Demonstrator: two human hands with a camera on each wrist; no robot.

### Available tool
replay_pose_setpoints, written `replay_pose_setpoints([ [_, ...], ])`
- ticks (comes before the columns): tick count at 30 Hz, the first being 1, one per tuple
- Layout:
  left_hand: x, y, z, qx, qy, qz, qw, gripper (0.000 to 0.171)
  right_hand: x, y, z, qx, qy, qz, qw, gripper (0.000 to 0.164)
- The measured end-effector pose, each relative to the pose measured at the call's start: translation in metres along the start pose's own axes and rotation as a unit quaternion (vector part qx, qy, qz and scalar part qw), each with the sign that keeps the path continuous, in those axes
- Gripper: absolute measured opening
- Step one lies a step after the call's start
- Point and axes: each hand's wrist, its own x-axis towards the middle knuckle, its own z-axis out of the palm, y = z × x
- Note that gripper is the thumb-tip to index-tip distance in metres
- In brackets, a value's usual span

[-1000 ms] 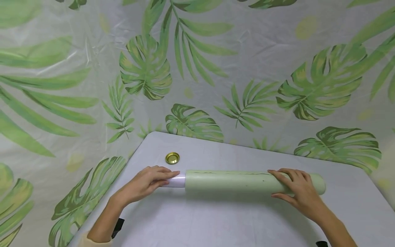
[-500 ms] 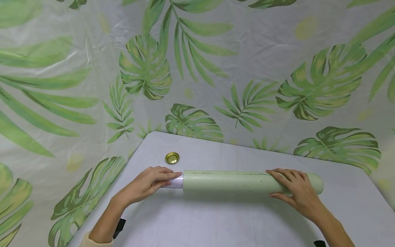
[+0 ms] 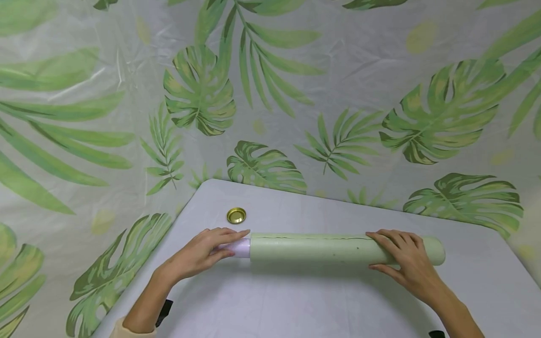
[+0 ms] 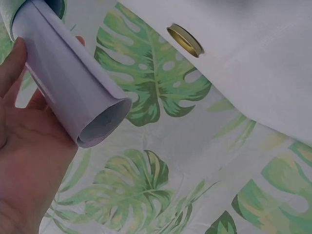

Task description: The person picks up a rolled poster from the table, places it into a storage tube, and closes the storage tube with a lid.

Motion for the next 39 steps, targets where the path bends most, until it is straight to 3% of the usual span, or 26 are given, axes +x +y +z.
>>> replay_pose_setpoints([
  [8,-0.003,0.003,-0.001,0.029,0.014,-0.029,0.9991,0.077,0.001,0.000,0.004,0.001,0.027,0.008,1.000,0.078],
  [12,-0.003,0.002,-0.002,0.040,0.045,-0.031,0.9977,0.081,0.000,0.000,0.004,0.001,0.041,0.011,0.999,0.078],
  [16,-0.008,-0.004,-0.010,0.041,0.086,-0.067,0.9932,0.073,-0.001,0.000,0.004,0.002,0.047,0.017,0.999,0.079],
  [20,-0.024,-0.021,-0.018,-0.009,0.118,-0.130,0.9844,0.063,-0.003,0.001,0.004,0.011,0.048,0.032,0.998,0.080],
  [23,-0.036,-0.035,-0.019,-0.071,0.113,-0.161,0.9779,0.059,-0.005,0.002,0.004,0.022,0.052,0.046,0.997,0.082],
  [26,-0.045,-0.045,-0.016,-0.124,0.093,-0.169,0.9735,0.058,-0.007,0.004,0.004,0.030,0.056,0.054,0.997,0.084],
  [30,-0.048,-0.049,-0.012,-0.156,0.079,-0.178,0.9683,0.056,-0.010,0.006,0.004,0.037,0.053,0.061,0.996,0.076],
  [35,-0.046,-0.050,-0.008,-0.199,0.083,-0.201,0.9557,0.051,-0.012,0.005,0.005,0.041,0.050,0.068,0.996,0.086],
  [39,-0.042,-0.053,-0.005,-0.253,0.104,-0.176,0.9458,0.050,-0.012,0.005,0.005,0.044,0.050,0.070,0.995,0.086],
])
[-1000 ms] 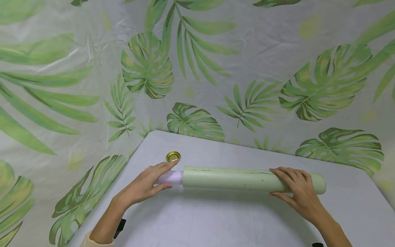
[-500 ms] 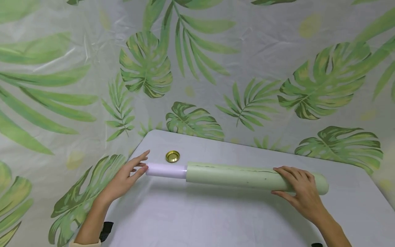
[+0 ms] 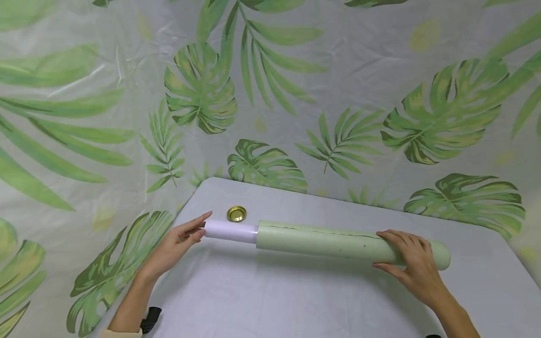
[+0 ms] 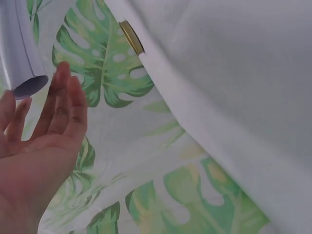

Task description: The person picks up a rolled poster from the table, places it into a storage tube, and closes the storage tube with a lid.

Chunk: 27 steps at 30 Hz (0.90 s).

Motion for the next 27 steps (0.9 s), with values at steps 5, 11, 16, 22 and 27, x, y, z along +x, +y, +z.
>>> replay_pose_setpoints([
  [5,0.002,0.000,0.003,-0.045,0.015,0.028,0.9985,0.044,0.000,-0.001,0.002,0.001,0.000,0.002,1.000,0.088],
  [11,0.001,0.003,0.003,-0.048,0.014,0.013,0.9987,0.042,-0.001,0.000,0.005,0.002,-0.001,0.008,1.000,0.087],
  [16,0.001,0.004,0.004,-0.053,0.016,0.013,0.9984,0.045,-0.003,0.002,0.006,0.001,-0.018,0.024,1.000,0.087],
  [22,0.003,0.006,0.009,-0.045,0.053,0.041,0.9967,0.041,-0.001,0.001,0.007,-0.003,-0.022,0.016,1.000,0.083],
  [27,0.005,0.010,0.014,-0.039,0.072,0.053,0.9952,0.038,0.002,-0.003,0.010,-0.005,-0.012,-0.003,1.000,0.082],
])
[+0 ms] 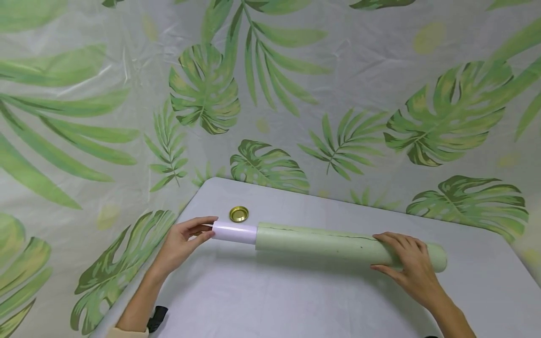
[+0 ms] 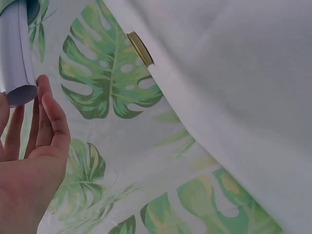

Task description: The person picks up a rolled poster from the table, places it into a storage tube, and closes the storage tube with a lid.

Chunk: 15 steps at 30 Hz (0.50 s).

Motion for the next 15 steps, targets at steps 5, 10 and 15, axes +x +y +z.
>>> replay_pose_setpoints([
  [5,0.001,0.003,0.007,0.004,-0.009,0.010,0.9999,0.038,0.001,-0.002,0.003,0.003,0.004,-0.004,1.000,0.082],
  [10,0.002,0.005,0.013,0.003,-0.019,0.022,0.9996,0.037,0.002,-0.005,0.006,0.007,0.000,-0.006,1.000,0.082],
  [15,0.003,0.006,0.019,0.013,-0.026,0.028,0.9992,0.036,0.002,-0.008,0.009,0.008,-0.001,-0.007,1.000,0.083],
])
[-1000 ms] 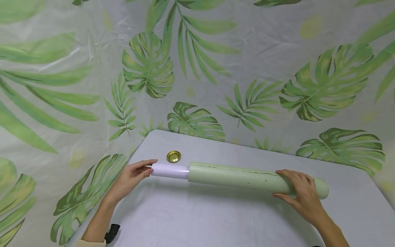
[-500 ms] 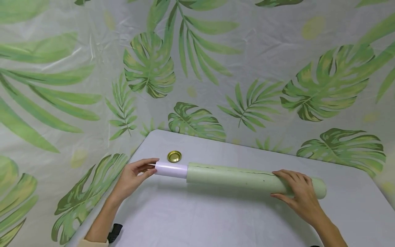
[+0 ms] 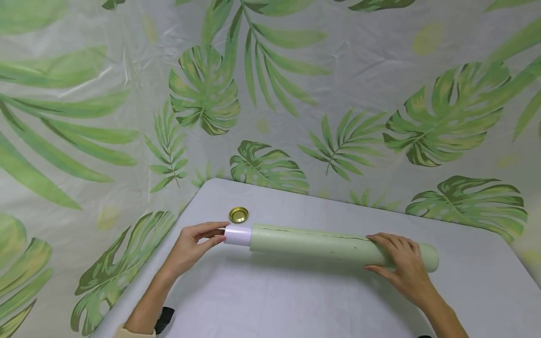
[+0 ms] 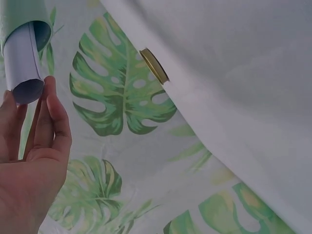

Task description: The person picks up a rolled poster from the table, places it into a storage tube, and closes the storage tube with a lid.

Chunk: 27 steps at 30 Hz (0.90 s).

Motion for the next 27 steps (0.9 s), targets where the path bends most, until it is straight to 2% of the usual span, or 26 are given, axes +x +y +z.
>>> replay_pose_setpoints([
  [11,0.003,0.008,0.013,0.018,0.005,0.002,0.9998,0.038,0.003,-0.006,0.008,0.004,-0.001,-0.001,1.000,0.081],
  [20,0.006,0.013,0.022,0.024,0.008,0.035,0.9991,0.036,0.004,-0.013,0.016,0.010,-0.005,0.003,1.000,0.082],
  [27,0.006,0.012,0.025,0.029,0.018,0.042,0.9985,0.037,0.004,-0.017,0.018,0.014,-0.006,0.007,1.000,0.081],
])
